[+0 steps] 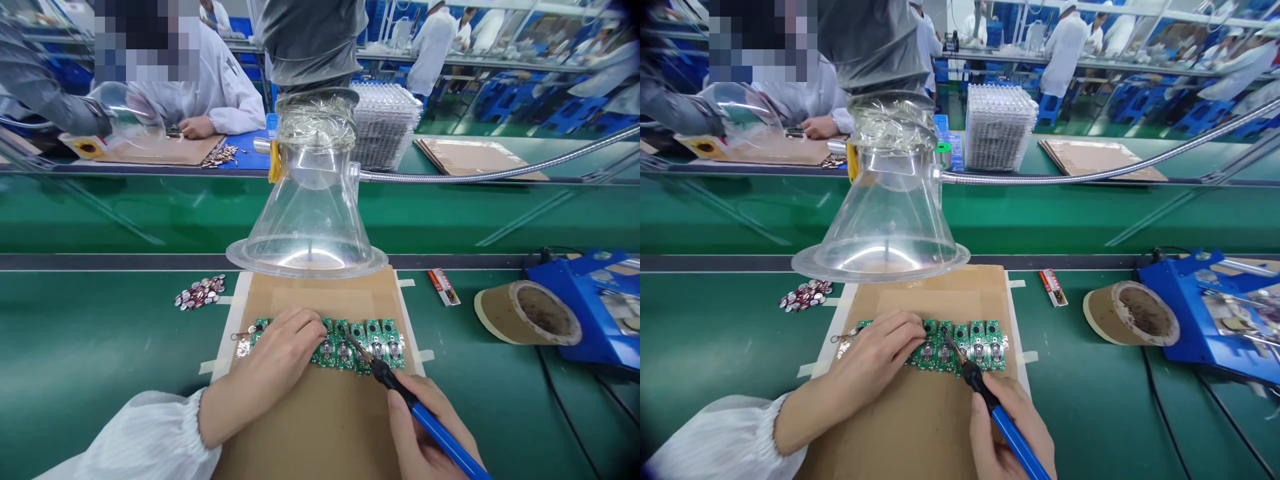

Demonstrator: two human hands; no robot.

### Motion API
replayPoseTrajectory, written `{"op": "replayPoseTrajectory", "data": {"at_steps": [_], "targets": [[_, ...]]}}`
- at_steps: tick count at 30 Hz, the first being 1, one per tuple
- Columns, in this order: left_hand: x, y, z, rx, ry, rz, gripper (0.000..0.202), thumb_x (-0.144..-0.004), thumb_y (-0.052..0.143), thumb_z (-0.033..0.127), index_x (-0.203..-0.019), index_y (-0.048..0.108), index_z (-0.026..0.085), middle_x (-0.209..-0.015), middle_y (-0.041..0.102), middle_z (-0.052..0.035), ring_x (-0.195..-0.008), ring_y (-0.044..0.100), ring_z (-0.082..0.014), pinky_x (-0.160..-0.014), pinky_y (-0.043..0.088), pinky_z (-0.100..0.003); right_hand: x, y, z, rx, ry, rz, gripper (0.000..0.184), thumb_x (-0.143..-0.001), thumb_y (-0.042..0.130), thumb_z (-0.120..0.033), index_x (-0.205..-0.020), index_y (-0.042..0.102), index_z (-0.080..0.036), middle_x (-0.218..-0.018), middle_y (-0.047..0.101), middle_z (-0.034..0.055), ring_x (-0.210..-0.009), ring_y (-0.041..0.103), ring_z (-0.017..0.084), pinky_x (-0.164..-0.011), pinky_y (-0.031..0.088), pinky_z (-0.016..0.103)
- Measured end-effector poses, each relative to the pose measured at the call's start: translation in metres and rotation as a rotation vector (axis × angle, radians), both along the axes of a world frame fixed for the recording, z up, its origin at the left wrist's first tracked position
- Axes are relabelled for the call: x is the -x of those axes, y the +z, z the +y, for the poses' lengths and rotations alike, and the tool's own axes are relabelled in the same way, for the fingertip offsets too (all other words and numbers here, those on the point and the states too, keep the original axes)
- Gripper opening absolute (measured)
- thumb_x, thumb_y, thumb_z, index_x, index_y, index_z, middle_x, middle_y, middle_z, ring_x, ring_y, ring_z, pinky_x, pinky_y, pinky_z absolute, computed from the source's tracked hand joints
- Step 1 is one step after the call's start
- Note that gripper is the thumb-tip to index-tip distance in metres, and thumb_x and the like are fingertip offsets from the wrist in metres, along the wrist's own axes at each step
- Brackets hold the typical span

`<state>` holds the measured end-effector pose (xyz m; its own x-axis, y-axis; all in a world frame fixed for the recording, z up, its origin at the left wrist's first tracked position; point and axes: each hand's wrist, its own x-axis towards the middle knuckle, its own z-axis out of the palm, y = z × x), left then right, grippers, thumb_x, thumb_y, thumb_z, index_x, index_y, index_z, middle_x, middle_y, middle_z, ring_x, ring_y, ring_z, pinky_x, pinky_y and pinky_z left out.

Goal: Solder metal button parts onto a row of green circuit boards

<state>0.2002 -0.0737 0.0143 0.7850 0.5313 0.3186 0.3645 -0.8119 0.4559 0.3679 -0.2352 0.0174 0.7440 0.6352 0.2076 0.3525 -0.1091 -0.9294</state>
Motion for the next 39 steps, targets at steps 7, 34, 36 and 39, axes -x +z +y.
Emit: {"op": "replayPoseTrajectory", "data": {"at_steps": [7,34,36,39], "targets": [[-0.003,-0.001,0.0,0.025,0.0,-0.034,0.015,-0.109,0.052,0.008,-0.102,0.058,0.02,-0.101,0.068,-0.003,-0.092,0.066,-0.0215,-0.082,0.054,-0.036,0.002,0.003,0.0,0.009,0.017,0.017,0.013,-0.097,0.074,-0.038,-0.103,0.078,-0.027,-0.101,0.075,0.0046,-0.088,0.073,0.019,-0.077,0.061,0.027],[-0.006,0.0,0.002,0.018,0.041,0.008,0.019,-0.11,0.048,0.008,-0.1,0.06,0.019,-0.1,0.068,-0.0052,-0.09,0.065,-0.0226,-0.08,0.054,-0.037,-0.003,-0.009,0.0,-0.018,0.057,-0.053,0.012,-0.095,0.075,-0.037,-0.101,0.08,-0.028,-0.1,0.08,0.0028,-0.093,0.078,0.021,-0.083,0.063,0.028],[-0.006,0.0,0.001,0.014,0.039,0.002,0.019,-0.11,0.048,0.008,-0.1,0.06,0.018,-0.1,0.068,-0.0056,-0.09,0.065,-0.0228,-0.08,0.054,-0.037,-0.003,-0.009,0.0,-0.001,0.05,-0.057,0.013,-0.094,0.075,-0.038,-0.101,0.08,-0.028,-0.101,0.081,0.0031,-0.094,0.079,0.022,-0.083,0.064,0.029],[-0.006,0.0,0.001,0.013,0.038,-0.002,0.018,-0.109,0.049,0.007,-0.1,0.06,0.018,-0.1,0.068,-0.0057,-0.09,0.065,-0.0229,-0.08,0.054,-0.037,-0.004,-0.009,0.0,-0.014,0.051,-0.053,0.013,-0.094,0.075,-0.038,-0.1,0.081,-0.027,-0.1,0.081,0.0039,-0.092,0.079,0.023,-0.083,0.064,0.031]]}}
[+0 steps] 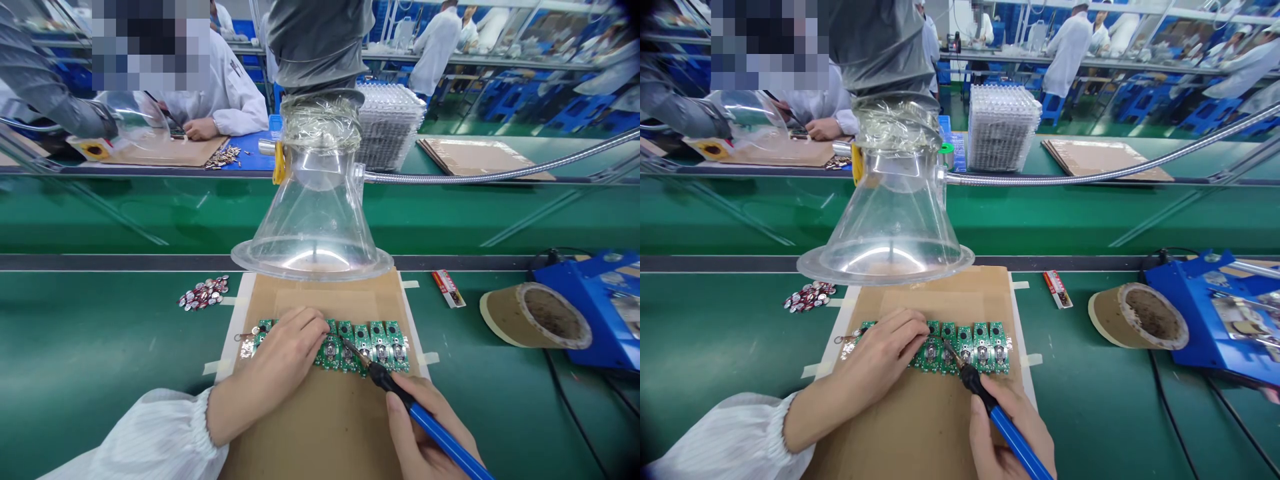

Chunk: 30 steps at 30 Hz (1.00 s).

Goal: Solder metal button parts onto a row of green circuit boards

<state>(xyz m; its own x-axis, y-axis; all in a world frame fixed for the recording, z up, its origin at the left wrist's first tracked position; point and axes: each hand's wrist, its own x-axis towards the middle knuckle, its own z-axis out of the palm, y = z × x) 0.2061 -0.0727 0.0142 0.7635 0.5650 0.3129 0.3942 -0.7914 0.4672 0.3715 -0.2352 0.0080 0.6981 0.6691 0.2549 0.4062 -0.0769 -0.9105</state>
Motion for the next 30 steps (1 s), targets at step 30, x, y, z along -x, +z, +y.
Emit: {"op": "replayPoseTrajectory", "data": {"at_steps": [30], "targets": [[0.001,-0.003,-0.001,-0.01,0.005,0.001,0.02,-0.11,0.046,0.009,-0.099,0.058,0.019,-0.099,0.068,-0.0048,-0.089,0.064,-0.0225,-0.078,0.053,-0.037,0.008,0.015,0.002,0.01,-0.069,0.135,0.011,-0.095,0.076,-0.04,-0.102,0.079,-0.031,-0.103,0.074,0.0,-0.091,0.07,0.016,-0.078,0.057,0.023]]}}
